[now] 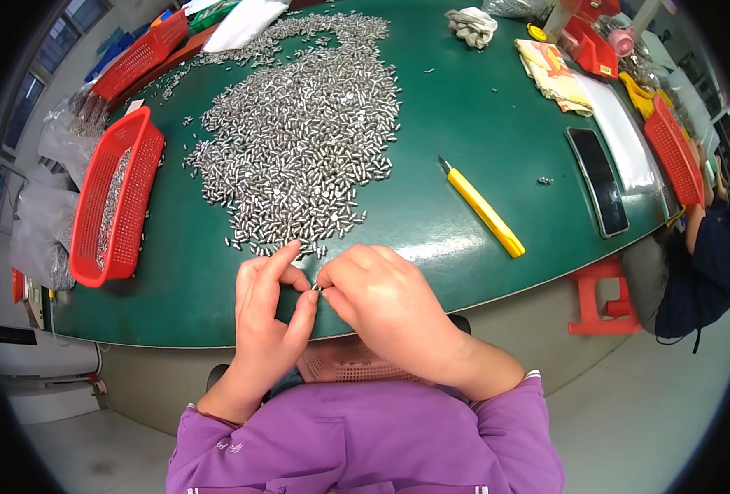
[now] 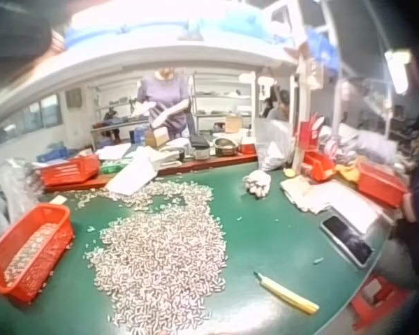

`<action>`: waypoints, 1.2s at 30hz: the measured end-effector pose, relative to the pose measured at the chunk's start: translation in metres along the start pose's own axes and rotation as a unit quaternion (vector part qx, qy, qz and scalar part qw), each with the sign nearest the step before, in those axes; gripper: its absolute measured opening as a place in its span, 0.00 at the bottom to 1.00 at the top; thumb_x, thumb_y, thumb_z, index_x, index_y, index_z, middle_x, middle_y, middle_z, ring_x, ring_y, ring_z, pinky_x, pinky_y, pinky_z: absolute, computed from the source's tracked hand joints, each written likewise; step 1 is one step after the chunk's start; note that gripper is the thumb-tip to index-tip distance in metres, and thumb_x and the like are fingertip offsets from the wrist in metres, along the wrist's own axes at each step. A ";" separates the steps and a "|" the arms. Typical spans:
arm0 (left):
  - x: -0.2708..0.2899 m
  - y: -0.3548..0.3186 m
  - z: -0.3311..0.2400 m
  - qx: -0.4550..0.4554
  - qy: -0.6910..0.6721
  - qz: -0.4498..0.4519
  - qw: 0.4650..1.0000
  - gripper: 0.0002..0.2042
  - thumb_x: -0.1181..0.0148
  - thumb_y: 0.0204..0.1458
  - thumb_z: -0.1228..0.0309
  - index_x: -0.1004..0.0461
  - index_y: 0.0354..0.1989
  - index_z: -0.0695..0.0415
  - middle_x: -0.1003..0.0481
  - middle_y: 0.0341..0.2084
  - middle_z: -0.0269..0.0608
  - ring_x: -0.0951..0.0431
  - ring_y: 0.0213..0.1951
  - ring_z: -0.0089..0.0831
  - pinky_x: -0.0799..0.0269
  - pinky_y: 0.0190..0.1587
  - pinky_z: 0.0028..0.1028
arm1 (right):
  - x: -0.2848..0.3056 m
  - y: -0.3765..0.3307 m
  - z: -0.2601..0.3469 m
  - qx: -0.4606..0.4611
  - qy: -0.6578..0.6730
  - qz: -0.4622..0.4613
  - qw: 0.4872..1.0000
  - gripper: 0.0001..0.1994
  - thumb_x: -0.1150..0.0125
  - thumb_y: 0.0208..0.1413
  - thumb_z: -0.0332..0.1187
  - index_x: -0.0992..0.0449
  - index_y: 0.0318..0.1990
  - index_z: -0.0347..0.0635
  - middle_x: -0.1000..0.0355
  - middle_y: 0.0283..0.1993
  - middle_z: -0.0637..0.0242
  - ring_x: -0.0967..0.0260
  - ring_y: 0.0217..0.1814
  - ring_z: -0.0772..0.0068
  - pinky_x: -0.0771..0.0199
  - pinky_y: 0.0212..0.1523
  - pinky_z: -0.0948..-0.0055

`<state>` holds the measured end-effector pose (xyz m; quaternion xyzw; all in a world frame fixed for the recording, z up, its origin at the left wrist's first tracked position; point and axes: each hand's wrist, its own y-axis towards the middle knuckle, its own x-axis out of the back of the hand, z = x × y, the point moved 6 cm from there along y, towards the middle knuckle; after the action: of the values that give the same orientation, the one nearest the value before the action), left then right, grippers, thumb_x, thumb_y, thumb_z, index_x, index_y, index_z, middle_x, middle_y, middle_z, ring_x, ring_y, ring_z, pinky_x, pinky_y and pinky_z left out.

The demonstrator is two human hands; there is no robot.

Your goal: Inspecting and sorting small metal electronic components on a workbench.

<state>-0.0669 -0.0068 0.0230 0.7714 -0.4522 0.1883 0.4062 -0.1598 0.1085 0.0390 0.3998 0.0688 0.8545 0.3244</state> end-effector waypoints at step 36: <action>0.010 -0.003 0.012 0.095 -0.073 0.056 0.991 0.35 0.36 0.45 0.86 0.37 0.66 0.61 0.22 0.32 0.34 0.29 0.46 0.31 0.33 0.55 0.32 | -0.013 -0.002 0.001 0.003 0.004 -0.038 0.999 0.09 0.29 0.43 0.24 0.23 0.32 0.45 0.24 0.34 0.68 0.28 0.36 0.61 0.28 0.38 0.63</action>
<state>-0.0599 -0.0205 0.0208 0.7916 -0.5034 0.1959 0.2856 -0.1518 0.1016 0.0305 0.3946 0.0882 0.8427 0.3555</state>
